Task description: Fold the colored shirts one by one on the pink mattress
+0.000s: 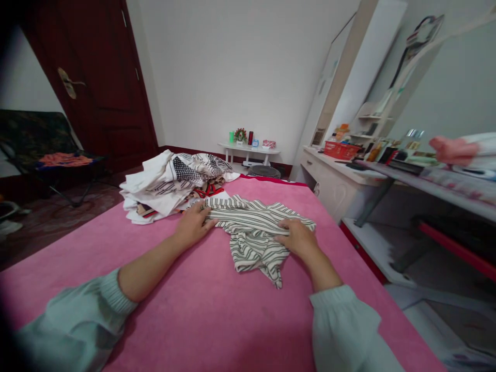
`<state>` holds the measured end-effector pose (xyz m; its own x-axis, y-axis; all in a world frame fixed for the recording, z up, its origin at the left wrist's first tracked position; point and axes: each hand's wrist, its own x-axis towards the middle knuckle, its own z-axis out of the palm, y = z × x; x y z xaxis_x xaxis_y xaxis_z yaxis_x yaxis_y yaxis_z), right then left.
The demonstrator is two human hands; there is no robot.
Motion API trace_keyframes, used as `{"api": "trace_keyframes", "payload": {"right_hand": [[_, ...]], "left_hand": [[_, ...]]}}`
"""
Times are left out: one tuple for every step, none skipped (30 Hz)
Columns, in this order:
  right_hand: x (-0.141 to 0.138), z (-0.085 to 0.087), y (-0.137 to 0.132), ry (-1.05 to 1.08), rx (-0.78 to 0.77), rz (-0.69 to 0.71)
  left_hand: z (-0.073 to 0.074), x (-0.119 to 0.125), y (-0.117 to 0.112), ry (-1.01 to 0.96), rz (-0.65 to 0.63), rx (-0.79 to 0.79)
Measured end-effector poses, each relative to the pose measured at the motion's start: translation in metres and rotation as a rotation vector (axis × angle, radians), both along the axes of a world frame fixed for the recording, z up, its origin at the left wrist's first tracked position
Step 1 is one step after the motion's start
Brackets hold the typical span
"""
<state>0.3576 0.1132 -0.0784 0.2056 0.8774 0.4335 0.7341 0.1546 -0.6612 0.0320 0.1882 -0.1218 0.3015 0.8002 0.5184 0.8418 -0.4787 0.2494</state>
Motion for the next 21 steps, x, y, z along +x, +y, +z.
{"api": "trace_keyframes", "payload": {"right_hand": [[0.004,-0.007,0.002,-0.036,-0.008,-0.005],[0.006,-0.009,0.002,-0.055,-0.024,-0.017],[0.007,-0.009,0.002,-0.047,-0.037,-0.038],[0.006,-0.005,0.001,0.002,-0.029,-0.079],[0.005,0.0,0.0,0.082,-0.008,-0.124],[0.001,0.006,-0.001,0.184,0.023,-0.161],[-0.003,0.013,-0.002,0.293,0.058,-0.18],[-0.008,0.018,-0.003,0.4,0.095,-0.178],[-0.014,0.024,-0.005,0.498,0.134,-0.16],[-0.02,0.028,-0.006,0.582,0.169,-0.129],[-0.026,0.033,-0.008,0.647,0.193,-0.091],[-0.032,0.037,-0.01,0.695,0.206,-0.051],[-0.038,0.041,-0.012,0.732,0.207,-0.012],[-0.042,0.044,-0.013,0.757,0.2,0.022],[-0.044,0.047,-0.015,0.772,0.193,0.047],[-0.045,0.049,-0.016,0.782,0.193,0.056],[-0.043,0.049,-0.015,0.789,0.203,0.051],[-0.041,0.047,-0.014,0.791,0.227,0.029],[-0.036,0.045,-0.011,0.781,0.253,-0.006],[-0.032,0.041,-0.008,0.753,0.272,-0.043],[-0.027,0.036,-0.005,0.696,0.282,-0.068]], "left_hand": [[0.003,0.001,-0.002,-0.024,-0.087,0.056],[0.007,0.003,-0.005,-0.039,-0.198,0.093],[0.01,0.006,-0.008,-0.041,-0.323,0.105],[0.013,0.01,-0.012,-0.03,-0.445,0.097],[0.016,0.013,-0.016,-0.006,-0.55,0.075],[0.017,0.017,-0.019,0.024,-0.624,0.05],[0.018,0.02,-0.022,0.056,-0.666,0.029],[0.017,0.023,-0.024,0.078,-0.673,0.017],[0.017,0.026,-0.025,0.089,-0.653,0.011],[0.017,0.027,-0.026,0.094,-0.625,0.008],[0.018,0.028,-0.027,0.09,-0.599,0.007],[0.019,0.028,-0.027,0.077,-0.587,0.008],[0.023,0.028,-0.028,0.051,-0.591,0.009],[0.028,0.027,-0.03,0.007,-0.612,0.006],[0.034,0.025,-0.031,-0.059,-0.643,-0.009],[0.042,0.023,-0.033,-0.149,-0.676,-0.042],[0.051,0.02,-0.033,-0.263,-0.697,-0.095],[0.059,0.017,-0.033,-0.391,-0.701,-0.166],[0.068,0.013,-0.032,-0.529,-0.682,-0.236],[0.075,0.009,-0.029,-0.661,-0.641,-0.292],[0.081,0.005,-0.024,-0.776,-0.573,-0.32]]}}
